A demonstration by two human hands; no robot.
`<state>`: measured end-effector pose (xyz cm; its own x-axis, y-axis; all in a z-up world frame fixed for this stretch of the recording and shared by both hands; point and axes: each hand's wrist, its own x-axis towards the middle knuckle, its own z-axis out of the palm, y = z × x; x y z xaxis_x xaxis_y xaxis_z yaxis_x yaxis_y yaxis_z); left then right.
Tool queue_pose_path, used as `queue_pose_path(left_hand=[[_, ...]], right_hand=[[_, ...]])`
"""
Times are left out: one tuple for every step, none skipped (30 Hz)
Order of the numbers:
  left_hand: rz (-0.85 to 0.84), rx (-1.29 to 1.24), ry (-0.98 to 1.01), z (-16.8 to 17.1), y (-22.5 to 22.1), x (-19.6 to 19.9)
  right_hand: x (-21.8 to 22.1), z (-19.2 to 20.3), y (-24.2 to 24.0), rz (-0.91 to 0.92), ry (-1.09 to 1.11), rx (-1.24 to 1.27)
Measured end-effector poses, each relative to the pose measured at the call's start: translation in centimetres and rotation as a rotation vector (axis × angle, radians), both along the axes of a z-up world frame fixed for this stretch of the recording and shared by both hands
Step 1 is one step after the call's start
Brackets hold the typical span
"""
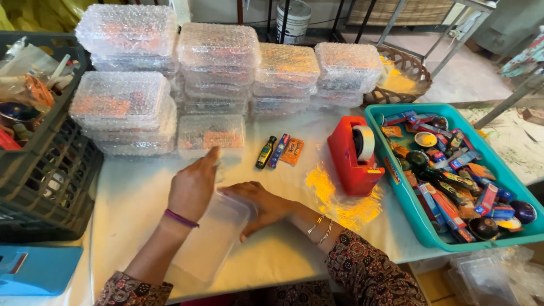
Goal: Cleaning a small plastic container with a cloth and packing several small household and tool items into it at a workstation.
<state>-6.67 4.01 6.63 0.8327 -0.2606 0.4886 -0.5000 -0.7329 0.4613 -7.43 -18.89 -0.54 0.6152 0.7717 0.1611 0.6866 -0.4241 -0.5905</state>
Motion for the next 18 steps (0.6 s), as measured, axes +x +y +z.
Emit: queue_pose_path(left_hand=[[0.004,0.003,-0.003,-1.2,0.6,0.9],[-0.005,-0.067,0.068,-2.3,1.2,1.7],[-0.016,-0.138,0.14,-3.5,1.8,2.6],[-0.016,-0.135,0.139,-5.1,1.9,3.8],[-0.152,-0.578,0.453,-6.7,2.0,5.2],[-0.29,-1.021,0.767,-8.3,2.1,6.5],[-0.293,-1.021,0.764,-7.4,1.7,6.3],[-0.369,-0.945,0.729,-6.5,1.3,6.0],[-0.44,-0.87,0.692,-5.7,1.0,5.7],[-0.441,-0.871,0.687,-6.5,1.0,6.6],[-0.479,-0.797,0.597,-7.5,1.1,7.4],[-0.514,-0.721,0.506,-8.4,1.1,8.1],[-0.514,-0.721,0.505,-8.1,1.2,8.4],[-0.288,-0.585,0.451,-7.8,1.2,8.6],[-0.066,-0.446,0.393,-7.5,1.1,9.0],[-0.068,-0.446,0.39,-7.1,1.2,9.2],[-0.057,-0.494,0.324,-6.9,1.3,9.5],[-0.046,-0.542,0.257,-6.6,1.3,9.7]], right_hand=[[-0.2,0.6,0.3,0.004,-0.003,0.003],[-0.4,1.1,0.7,0.041,-0.03,0.034],[-0.8,1.6,0.9,0.074,-0.055,0.064],[-0.8,1.2,1.0,0.074,-0.056,0.067],[-0.9,0.9,1.1,0.07,-0.07,0.082],[-0.9,0.6,1.1,0.066,-0.083,0.097],[-0.8,0.6,1.0,0.065,-0.087,0.096],[-0.8,0.7,0.9,0.029,-0.045,0.074],[-0.8,0.7,0.8,-0.004,-0.002,0.05],[-0.5,1.0,0.6,-0.003,-0.006,0.048],[-0.4,1.2,0.4,-0.031,0.037,0.075],[-0.2,1.4,0.2,-0.059,0.08,0.102],[0.1,1.4,-0.1,-0.059,0.079,0.103],[0.3,1.5,-0.5,-0.088,-0.018,0.19],[0.7,1.6,-0.8,-0.117,-0.12,0.276],[1.0,1.8,-1.3,-0.118,-0.123,0.276],[1.3,1.8,-1.8,-0.213,-0.173,0.323],[1.6,1.9,-2.3,-0.309,-0.223,0.37]])
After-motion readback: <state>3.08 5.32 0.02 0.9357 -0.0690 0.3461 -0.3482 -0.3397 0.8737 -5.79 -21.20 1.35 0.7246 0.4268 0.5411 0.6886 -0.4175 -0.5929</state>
